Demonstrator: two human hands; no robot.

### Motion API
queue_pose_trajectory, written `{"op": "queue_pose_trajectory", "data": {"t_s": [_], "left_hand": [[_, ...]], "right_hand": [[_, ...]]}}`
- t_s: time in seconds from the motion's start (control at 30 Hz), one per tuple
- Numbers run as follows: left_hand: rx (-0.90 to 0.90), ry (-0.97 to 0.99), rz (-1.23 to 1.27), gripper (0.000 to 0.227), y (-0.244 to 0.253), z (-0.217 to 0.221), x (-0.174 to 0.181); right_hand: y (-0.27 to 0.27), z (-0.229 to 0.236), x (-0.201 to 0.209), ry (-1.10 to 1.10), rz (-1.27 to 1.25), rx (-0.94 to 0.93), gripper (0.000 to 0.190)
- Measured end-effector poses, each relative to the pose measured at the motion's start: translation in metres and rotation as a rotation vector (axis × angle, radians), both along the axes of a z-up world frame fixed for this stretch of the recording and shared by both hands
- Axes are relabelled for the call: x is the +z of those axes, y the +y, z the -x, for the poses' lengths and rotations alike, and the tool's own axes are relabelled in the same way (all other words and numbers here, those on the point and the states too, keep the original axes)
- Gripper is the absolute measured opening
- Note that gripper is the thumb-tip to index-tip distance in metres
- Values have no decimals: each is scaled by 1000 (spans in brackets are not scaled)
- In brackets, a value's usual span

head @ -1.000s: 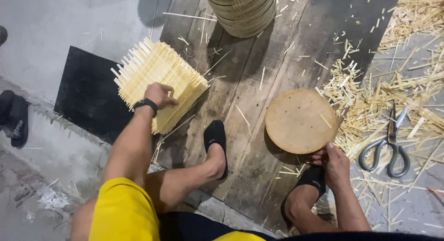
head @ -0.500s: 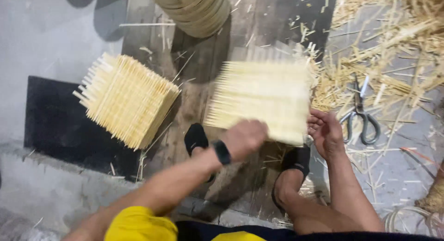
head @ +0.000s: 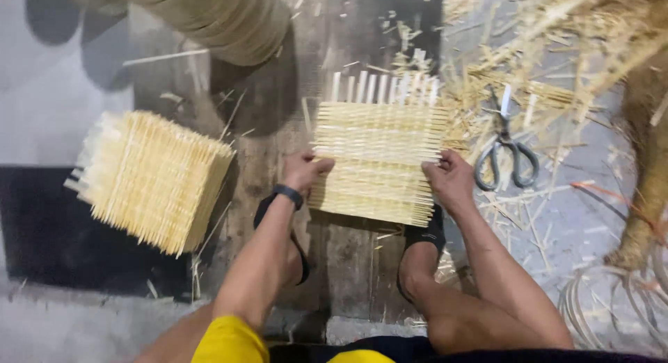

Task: Trimming and weaving bamboo strips into a circular basket or steamer component.

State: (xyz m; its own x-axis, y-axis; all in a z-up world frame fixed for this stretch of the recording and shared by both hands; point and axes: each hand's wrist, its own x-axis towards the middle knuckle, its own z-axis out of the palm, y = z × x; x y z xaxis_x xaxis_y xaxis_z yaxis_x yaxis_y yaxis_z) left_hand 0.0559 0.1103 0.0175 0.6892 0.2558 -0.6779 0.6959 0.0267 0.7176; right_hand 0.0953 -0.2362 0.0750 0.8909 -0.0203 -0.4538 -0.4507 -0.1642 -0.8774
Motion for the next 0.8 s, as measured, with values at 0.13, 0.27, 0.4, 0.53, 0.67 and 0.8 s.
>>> {"op": "queue_pose_trajectory", "data": {"t_s": [0.13, 0.27, 0.4, 0.53, 0.67, 0.8], "left_hand": [[-198, 106, -357, 51, 0, -3, 53], [-124, -78, -150, 34, -4, -1, 36], [25, -82, -23, 34, -5, 1, 32], [57, -53, 13, 33, -11, -2, 43], [47, -94, -32, 34, -10, -1, 40], [26, -86, -72, 36, -9, -1, 41]], "right_hand": [[-30, 24, -20, -69, -14, -117, 34], [-137, 74, -26, -256, 540, -253, 44], [-248, 146, -8, -24, 1449, -285, 94], [-290, 210, 12, 640, 1263, -115, 107], [-280, 213, 2, 537, 1211, -11, 40], [-208, 150, 52, 44, 1127, -377, 25]]}}
